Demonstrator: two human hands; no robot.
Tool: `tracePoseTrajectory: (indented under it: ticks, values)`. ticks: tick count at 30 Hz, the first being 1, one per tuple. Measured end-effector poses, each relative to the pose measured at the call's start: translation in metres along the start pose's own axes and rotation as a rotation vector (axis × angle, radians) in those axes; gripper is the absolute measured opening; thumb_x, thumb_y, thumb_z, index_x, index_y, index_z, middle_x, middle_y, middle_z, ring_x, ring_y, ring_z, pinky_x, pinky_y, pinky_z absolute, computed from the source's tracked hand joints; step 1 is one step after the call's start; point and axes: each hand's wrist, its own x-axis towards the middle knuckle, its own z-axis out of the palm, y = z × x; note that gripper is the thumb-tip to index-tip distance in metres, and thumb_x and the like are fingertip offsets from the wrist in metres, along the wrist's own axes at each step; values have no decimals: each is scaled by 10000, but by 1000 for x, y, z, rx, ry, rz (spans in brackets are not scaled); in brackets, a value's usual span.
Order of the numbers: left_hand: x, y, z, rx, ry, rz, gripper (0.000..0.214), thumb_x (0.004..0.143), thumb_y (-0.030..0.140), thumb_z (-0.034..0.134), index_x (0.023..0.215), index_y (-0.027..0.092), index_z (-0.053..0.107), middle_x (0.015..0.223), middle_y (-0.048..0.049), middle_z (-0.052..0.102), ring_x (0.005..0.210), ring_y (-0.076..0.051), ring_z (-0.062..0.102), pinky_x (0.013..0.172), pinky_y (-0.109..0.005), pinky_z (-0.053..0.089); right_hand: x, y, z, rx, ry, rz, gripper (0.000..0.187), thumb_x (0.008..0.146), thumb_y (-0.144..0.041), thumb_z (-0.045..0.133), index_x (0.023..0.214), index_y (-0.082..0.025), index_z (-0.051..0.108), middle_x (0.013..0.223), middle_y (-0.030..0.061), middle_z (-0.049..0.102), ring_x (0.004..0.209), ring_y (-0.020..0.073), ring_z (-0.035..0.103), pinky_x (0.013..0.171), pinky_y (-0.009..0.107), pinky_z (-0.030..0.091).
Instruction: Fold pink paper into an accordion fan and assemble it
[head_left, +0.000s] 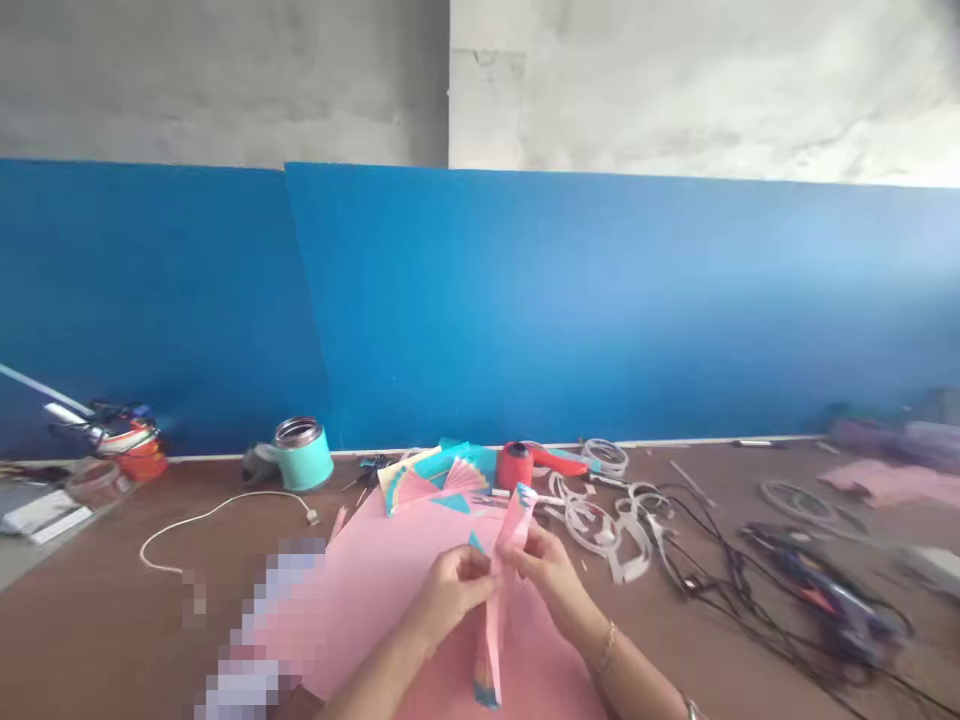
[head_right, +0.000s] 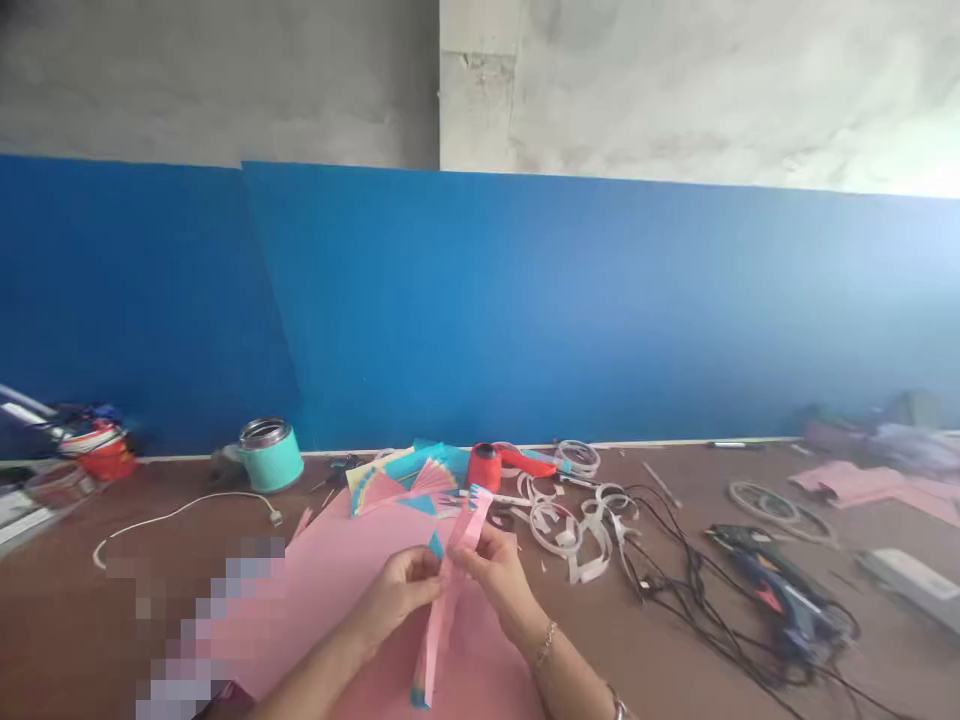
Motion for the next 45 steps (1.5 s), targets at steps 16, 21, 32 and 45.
tracePoseTrajectory:
  ticks: [16, 21, 32, 45]
  values:
    - [-4, 9, -29, 1524, 248, 735, 199, 830, 56, 441, 746, 181, 570, 740, -35, 598, 714, -205, 546, 620, -318, 391, -1, 2, -10, -1251, 121, -784, 184, 895, -190, 490, 955, -260, 648, 957, 29, 631, 989, 203, 514, 1019, 457, 214]
    - [-11, -20, -46, 1620, 108, 813, 164, 842, 71, 473, 755, 172, 568, 742, -31, 577, 717, -199, 515, 661, -335, 391, 4, 23, -11, -1327, -44, -730, 167, 860, -140, 531, 850, -244, 661, 787, 27, 571, 761, 172, 437, 766, 331, 307]
    - [-20, -16, -51, 1570, -30, 716, 203, 920, 170, 443, 1022, 238, 605, 800, -15, 576, 773, -170, 498, 677, -303, 358, 0, 31, 8, -1315, -207, -813, 199, 855, -62, 433, 800, -170, 590, 729, 36, 541, 743, 182, 404, 712, 323, 269]
    - [-24, -10, -55, 1602, -112, 622, 256, 930, 163, 425, 1124, 259, 563, 964, -7, 628, 841, -167, 532, 683, -309, 337, 2, 21, -2, -1459, -259, -590, 136, 761, -54, 491, 739, -158, 577, 800, 49, 596, 749, 174, 457, 709, 326, 262]
